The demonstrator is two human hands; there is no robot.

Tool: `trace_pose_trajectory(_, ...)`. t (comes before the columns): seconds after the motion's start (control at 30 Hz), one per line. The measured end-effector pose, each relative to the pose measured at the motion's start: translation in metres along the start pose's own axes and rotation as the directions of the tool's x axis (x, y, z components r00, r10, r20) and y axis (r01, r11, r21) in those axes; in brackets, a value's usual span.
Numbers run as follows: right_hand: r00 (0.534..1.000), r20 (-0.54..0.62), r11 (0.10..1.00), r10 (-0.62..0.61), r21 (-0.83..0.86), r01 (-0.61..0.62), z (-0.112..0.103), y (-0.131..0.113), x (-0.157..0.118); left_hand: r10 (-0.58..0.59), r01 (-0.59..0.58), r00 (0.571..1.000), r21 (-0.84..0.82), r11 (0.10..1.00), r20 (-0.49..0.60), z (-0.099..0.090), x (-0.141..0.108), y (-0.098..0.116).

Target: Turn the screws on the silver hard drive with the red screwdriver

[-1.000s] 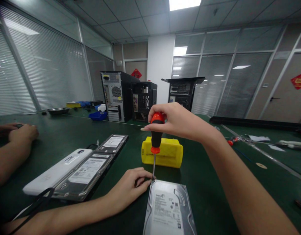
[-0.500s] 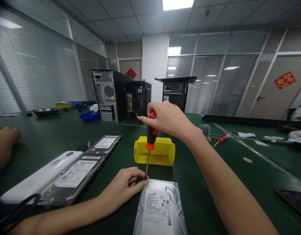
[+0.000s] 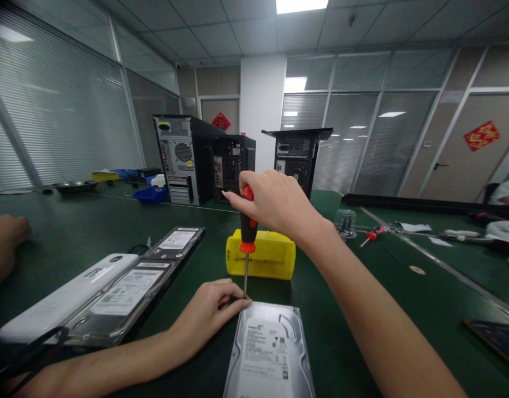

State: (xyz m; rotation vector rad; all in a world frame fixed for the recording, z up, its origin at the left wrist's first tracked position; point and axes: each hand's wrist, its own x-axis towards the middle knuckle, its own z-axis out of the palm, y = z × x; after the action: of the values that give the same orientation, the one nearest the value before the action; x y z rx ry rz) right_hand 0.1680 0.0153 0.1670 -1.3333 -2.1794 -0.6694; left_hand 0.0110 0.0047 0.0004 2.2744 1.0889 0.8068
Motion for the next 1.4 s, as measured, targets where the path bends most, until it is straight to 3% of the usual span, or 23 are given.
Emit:
trace_pose_trajectory(0.23,0.997,0.059,0.981,-0.049,0.188,0.038,-0.007,-0.005,-0.002,-0.003,0.004,1.0,-0.052,0.999,0.029,-0.002,-0.002,-0.003)
trace_pose_trajectory(0.6,0.989,0.115,0.946,-0.093,0.319,0.051,-0.01,0.001,0.0,-0.005,0.015,0.999,-0.191,0.981,0.051,-0.012,-0.01,0.0)
trace_pose_trajectory(0.83,0.947,0.26,0.871,-0.188,0.491,0.038,-0.017,0.008,-0.001,0.013,-0.004,0.998,-0.165,0.986,0.054,-0.011,-0.008,-0.002)
trace_pose_trajectory(1.1,0.83,0.44,0.707,-0.342,0.702,-0.081,-0.03,0.035,-0.011,0.011,-0.002,0.997,-0.117,0.993,0.076,-0.014,-0.009,0.002)
trace_pose_trajectory(1.27,0.853,0.437,0.68,-0.286,0.72,-0.141,-0.029,0.03,-0.009,0.02,-0.011,0.997,-0.114,0.993,0.075,-0.014,-0.009,0.002)
trace_pose_trajectory(1.4,0.844,0.437,0.671,-0.31,0.73,-0.131,-0.029,0.026,-0.009,0.016,-0.008,0.997,-0.107,0.994,0.075,-0.013,-0.009,0.002)
